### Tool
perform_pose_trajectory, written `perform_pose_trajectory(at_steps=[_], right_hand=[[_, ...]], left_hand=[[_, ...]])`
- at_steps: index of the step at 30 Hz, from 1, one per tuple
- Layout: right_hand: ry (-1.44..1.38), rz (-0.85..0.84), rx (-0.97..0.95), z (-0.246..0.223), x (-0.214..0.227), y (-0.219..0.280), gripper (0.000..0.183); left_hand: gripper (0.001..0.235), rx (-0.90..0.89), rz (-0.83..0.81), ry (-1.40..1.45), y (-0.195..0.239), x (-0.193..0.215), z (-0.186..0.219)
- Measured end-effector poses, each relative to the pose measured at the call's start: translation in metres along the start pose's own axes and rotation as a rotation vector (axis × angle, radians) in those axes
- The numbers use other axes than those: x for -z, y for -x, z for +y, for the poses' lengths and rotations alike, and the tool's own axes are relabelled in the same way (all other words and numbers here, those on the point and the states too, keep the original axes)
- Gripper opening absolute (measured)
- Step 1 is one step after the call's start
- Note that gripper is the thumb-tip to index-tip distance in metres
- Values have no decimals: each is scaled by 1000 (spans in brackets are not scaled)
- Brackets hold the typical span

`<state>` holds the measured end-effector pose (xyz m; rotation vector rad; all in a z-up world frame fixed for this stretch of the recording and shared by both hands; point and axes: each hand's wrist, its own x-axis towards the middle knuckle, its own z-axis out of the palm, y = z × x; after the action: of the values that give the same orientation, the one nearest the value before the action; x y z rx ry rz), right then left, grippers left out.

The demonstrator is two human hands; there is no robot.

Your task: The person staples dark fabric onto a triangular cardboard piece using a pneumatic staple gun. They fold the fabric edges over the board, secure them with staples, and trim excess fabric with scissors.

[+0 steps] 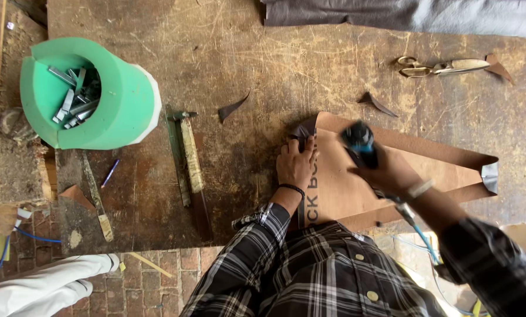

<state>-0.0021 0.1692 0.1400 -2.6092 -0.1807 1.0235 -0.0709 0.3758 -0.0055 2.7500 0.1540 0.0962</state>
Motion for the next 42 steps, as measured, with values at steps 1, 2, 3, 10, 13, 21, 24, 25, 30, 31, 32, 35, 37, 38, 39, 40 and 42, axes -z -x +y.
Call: perform_pose_trajectory(at_steps=[1,2,3,10,13,21,24,25,30,31,32,35,37,38,39,40,42], right_hand=[[-114,-70,-90,-17,9,-9,41],[-188,-98,-44,-34,16,-20,36],[-262,-127,2,-49,21,-29,30],[-251,-288,-67,-100,33,-57,18],[-190,-298,-89,-107,30,-56,19],[-59,-319,-87,-115,29,-57,25],[-170,-239,-99,-107,26,-50,21],[-194,-215,-121,-102,26,-47,19],[-308,-32,-92,-45,18,-8,27],[-321,2,-103,-30,14,2,28],[-337,39,-116,-16,9,13,29],[-449,109,-179,20,-8,44,29],[-495,146,-208,39,-20,62,27],[-489,163,-211,48,-25,70,26],[-482,180,-214,58,-29,76,26],[-471,209,-225,67,-34,82,28],[-444,265,-242,91,-45,91,34]], left_hand=[[45,-1,10,8,1,0,3],[45,-4,26,11,-2,1,3],[44,-7,42,15,-4,2,3],[35,3,80,63,-1,7,3],[35,0,82,73,3,3,2],[29,-28,122,75,0,-3,-2],[31,-30,84,86,0,-2,-2],[31,-36,84,93,-1,-1,-2],[34,-63,40,121,-6,12,-6],[39,-59,40,135,-11,15,-5],[45,-58,39,150,-18,19,-6],[76,-145,140,166,-41,30,-6],[89,-158,47,208,-58,35,-5],[89,-122,-96,243,-64,36,-5],[90,-86,-240,276,-69,36,-4],[87,-101,-193,268,-69,36,-3],[81,-128,-93,252,-63,37,-2]])
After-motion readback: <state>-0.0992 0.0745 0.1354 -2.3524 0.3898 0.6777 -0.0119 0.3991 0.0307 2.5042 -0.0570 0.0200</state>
